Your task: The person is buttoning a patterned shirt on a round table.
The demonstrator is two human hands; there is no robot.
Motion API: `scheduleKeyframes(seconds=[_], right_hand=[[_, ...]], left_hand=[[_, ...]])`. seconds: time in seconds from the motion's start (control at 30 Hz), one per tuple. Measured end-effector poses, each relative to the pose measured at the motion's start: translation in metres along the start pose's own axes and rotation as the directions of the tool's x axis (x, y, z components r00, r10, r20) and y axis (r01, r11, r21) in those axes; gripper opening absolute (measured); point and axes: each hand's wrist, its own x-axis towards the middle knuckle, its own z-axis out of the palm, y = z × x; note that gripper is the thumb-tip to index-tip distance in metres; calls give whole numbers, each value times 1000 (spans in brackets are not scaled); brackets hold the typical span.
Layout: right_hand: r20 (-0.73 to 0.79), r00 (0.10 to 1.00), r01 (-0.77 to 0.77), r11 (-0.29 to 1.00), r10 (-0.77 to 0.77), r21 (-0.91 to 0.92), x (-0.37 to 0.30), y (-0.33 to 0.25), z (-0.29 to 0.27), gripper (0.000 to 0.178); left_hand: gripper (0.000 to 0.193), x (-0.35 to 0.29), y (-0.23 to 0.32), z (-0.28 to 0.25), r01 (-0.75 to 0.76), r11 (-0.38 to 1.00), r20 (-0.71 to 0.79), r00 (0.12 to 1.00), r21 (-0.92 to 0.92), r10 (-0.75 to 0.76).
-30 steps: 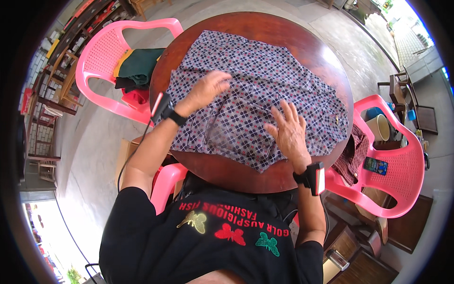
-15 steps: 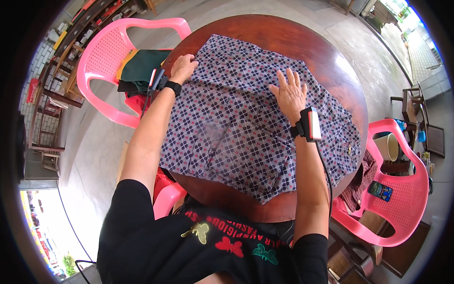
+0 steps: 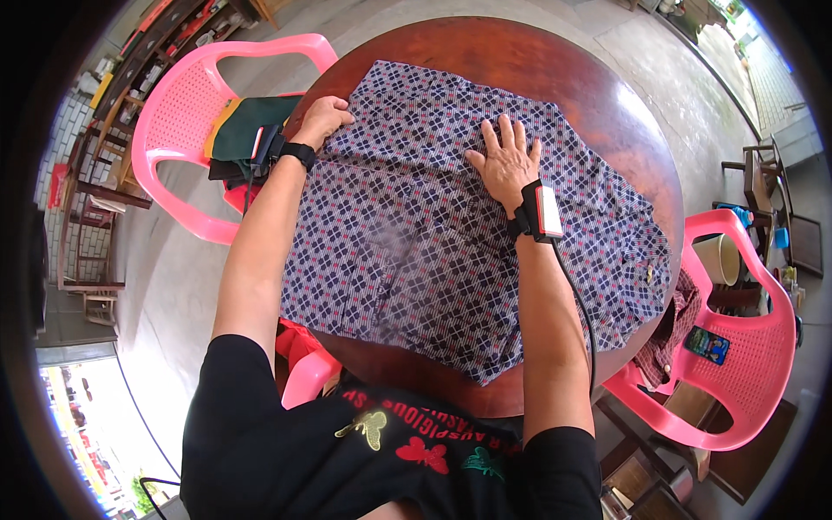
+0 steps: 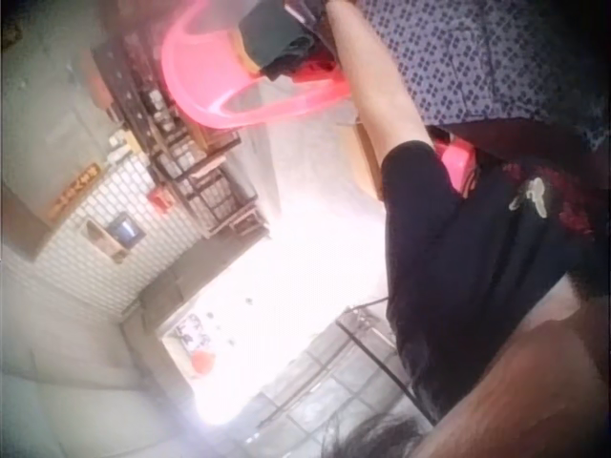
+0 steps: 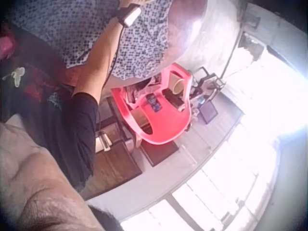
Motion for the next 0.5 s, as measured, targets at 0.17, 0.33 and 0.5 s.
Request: scheduleKeyframes(seconds=[0.17, 0.33, 0.5], right_hand=[[21, 999, -40, 999, 40, -12, -2, 6, 0, 63], [17, 999, -32, 999, 32, -3, -1, -1, 0, 63], [-7, 998, -59, 998, 59, 2, -2, 9, 2, 64]], left_hand=[[39, -5, 26, 6, 90, 996, 5, 996, 28, -91], [35, -11, 30, -1, 128, 979, -56, 991, 160, -120], [37, -21, 49, 2, 32, 999, -102, 994, -7, -33]])
